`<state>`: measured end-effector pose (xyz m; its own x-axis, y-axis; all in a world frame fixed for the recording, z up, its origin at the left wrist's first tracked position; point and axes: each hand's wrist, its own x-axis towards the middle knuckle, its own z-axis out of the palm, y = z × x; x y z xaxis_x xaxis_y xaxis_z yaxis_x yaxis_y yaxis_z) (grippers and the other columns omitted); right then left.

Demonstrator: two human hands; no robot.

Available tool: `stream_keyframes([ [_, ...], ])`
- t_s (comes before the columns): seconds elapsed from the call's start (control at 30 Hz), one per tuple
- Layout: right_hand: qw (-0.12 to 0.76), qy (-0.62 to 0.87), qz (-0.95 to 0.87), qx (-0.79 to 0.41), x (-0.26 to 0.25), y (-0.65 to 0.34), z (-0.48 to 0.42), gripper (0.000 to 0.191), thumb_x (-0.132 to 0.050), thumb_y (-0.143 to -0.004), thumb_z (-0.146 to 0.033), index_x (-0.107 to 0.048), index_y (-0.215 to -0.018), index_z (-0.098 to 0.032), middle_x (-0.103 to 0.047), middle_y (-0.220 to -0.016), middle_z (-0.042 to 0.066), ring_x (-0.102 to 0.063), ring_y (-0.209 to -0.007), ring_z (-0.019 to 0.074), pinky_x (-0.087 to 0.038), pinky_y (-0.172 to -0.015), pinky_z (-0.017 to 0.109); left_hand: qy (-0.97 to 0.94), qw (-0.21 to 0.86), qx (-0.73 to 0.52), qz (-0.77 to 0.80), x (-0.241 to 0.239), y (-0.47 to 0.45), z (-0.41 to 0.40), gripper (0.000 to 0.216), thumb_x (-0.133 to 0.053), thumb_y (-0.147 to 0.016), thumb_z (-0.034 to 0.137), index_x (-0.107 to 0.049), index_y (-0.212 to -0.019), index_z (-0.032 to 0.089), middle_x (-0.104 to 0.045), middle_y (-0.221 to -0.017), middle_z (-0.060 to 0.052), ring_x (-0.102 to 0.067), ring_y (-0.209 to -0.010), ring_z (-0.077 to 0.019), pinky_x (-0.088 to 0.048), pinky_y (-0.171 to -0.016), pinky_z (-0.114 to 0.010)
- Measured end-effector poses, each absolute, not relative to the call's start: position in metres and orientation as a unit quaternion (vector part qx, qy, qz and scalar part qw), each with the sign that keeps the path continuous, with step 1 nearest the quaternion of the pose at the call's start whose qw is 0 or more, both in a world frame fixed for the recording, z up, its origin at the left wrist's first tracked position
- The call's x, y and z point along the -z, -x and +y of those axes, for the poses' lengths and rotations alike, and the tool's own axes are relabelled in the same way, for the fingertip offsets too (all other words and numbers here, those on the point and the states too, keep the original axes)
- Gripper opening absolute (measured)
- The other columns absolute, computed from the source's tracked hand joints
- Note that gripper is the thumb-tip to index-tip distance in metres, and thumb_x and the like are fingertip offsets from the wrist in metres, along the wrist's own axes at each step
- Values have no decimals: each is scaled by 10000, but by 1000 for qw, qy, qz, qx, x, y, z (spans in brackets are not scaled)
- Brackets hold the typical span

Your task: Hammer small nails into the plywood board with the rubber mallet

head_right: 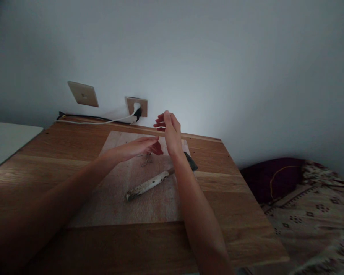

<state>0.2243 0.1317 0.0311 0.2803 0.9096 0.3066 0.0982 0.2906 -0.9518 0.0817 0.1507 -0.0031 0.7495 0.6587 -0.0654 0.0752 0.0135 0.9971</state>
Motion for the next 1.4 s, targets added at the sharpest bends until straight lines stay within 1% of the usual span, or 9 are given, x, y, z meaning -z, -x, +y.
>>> stream_keyframes([
  [0.17,649,473,-516,-298,-41,-229,126,532,-510,-958,-759,-584,-840,-245,-643,-859,33,-690,-793,162,-541,-688,300,-789,502,-242,259,-30,-61,150,282,-596,-990,433,-733,-984,186,-771,-1039,-77,-690,-1002,-219,-493,-897,-297],
  [0.33,663,459,-563,-180,-69,-236,105,468,-516,-1001,-684,-562,-823,-254,-598,-834,21,-708,-899,181,-552,-680,286,-853,394,-221,261,-55,-39,145,203,-634,-945,362,-745,-1032,216,-774,-1027,-55,-687,-958,-218,-478,-869,-288],
  [0.5,627,438,-633,-119,-96,-246,69,248,-706,-950,-514,-626,-1041,-297,-624,-947,-1,-699,-863,156,-559,-681,278,-902,285,-134,295,-35,-36,145,115,-696,-826,238,-685,-713,220,-692,-728,-32,-591,-670,-190,-431,-708,-306],
  [0.7,521,484,-683,-165,-98,-260,55,241,-728,-935,-444,-673,-1068,-252,-672,-950,6,-682,-785,148,-536,-646,286,-924,293,-76,234,-11,-57,109,392,-817,-752,558,-652,-644,219,-624,-632,-17,-553,-582,-179,-441,-639,-306],
  [0.8,521,497,-676,-155,-95,-261,59,210,-710,-945,-411,-676,-1069,-245,-674,-980,11,-688,-785,145,-531,-654,292,-940,250,-33,231,1,-70,86,357,-867,-708,536,-709,-730,216,-704,-740,-52,-644,-697,-218,-490,-715,-325],
  [0.97,525,488,-679,-161,-95,-256,60,243,-718,-937,-448,-672,-1073,-252,-687,-1013,20,-679,-792,149,-538,-650,289,-942,202,-14,267,9,-77,78,114,-746,-828,306,-772,-891,215,-743,-847,-105,-703,-810,-288,-512,-750,-388],
  [1.1,537,478,-676,-157,-98,-255,59,251,-717,-936,-457,-670,-1073,-252,-691,-1044,27,-674,-794,151,-539,-632,286,-920,130,-104,354,-5,-69,78,155,-629,-935,244,-757,-995,181,-747,-997,-168,-710,-891,-325,-510,-780,-428],
  [1.23,553,472,-673,-135,-99,-257,59,231,-722,-939,-448,-678,-1067,-260,-702,-1073,34,-685,-886,174,-549,-662,293,-902,90,-132,402,-14,-57,71,225,-621,-985,334,-739,-1056,156,-734,-1058,-206,-707,-880,-333,-500,-780,-435],
  [1.4,600,438,-662,-100,-103,-258,54,179,-720,-958,-429,-680,-1040,-275,-693,-1022,36,-683,-974,197,-570,-737,315,-857,144,-181,461,-10,-31,74,333,-523,-1026,487,-681,-981,197,-731,-951,-119,-693,-852,-282,-470,-745,-364],
])
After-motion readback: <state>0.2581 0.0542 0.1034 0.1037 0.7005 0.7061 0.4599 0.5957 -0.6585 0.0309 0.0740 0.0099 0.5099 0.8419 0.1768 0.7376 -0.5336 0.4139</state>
